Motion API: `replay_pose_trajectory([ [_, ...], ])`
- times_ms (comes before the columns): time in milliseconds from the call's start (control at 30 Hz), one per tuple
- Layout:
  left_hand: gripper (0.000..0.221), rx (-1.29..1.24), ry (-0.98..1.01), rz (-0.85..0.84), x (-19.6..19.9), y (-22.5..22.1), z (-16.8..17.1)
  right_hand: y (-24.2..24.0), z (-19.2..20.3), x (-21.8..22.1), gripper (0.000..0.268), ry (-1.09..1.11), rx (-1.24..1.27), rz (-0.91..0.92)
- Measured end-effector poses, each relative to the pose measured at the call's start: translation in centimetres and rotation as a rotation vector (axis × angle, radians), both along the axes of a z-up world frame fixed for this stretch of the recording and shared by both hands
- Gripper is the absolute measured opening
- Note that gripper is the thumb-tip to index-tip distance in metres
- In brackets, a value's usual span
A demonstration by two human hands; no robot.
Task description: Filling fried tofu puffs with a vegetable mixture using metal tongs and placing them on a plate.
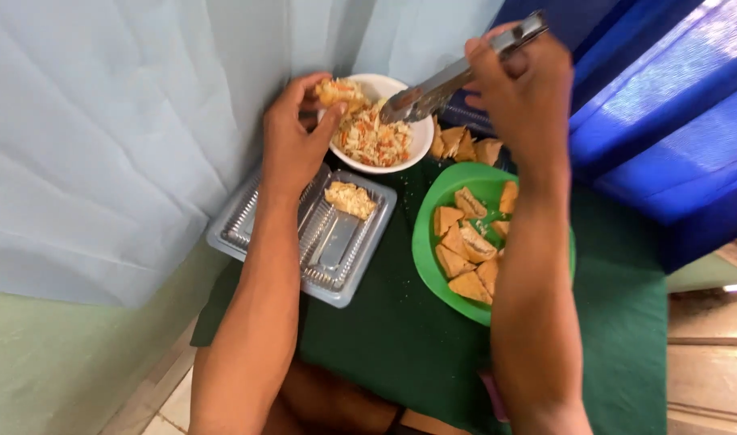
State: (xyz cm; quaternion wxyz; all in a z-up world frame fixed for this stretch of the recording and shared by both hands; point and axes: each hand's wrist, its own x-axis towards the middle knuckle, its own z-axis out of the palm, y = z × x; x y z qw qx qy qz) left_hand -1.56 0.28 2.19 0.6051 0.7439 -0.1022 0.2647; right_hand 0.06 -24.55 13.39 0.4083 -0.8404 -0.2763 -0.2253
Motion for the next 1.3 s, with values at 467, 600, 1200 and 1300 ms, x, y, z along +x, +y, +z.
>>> replay_pose_trajectory([
  [467,0.032,-0.069,-0.025,-0.032,1.1,0.3,-1.8,-0.8,0.2,-0.7,0.01,0.081,0.199,-0.233],
  [600,0.033,-0.07,0.104,0.033,0.5,0.2,-1.3,0.0,0.4,-0.5,0.017,0.095,0.167,-0.144],
  [1200,0.04,-0.122,0.096,0.079,0.7,-0.4,-1.2,1.3,-1.3,0.4,0.019,0.339,0.267,-0.075],
  [1300,0.04,-0.132,0.097,0.082,0.5,-0.6,-0.8,0.1,-0.4,0.4,0.02,0.314,0.313,-0.118],
])
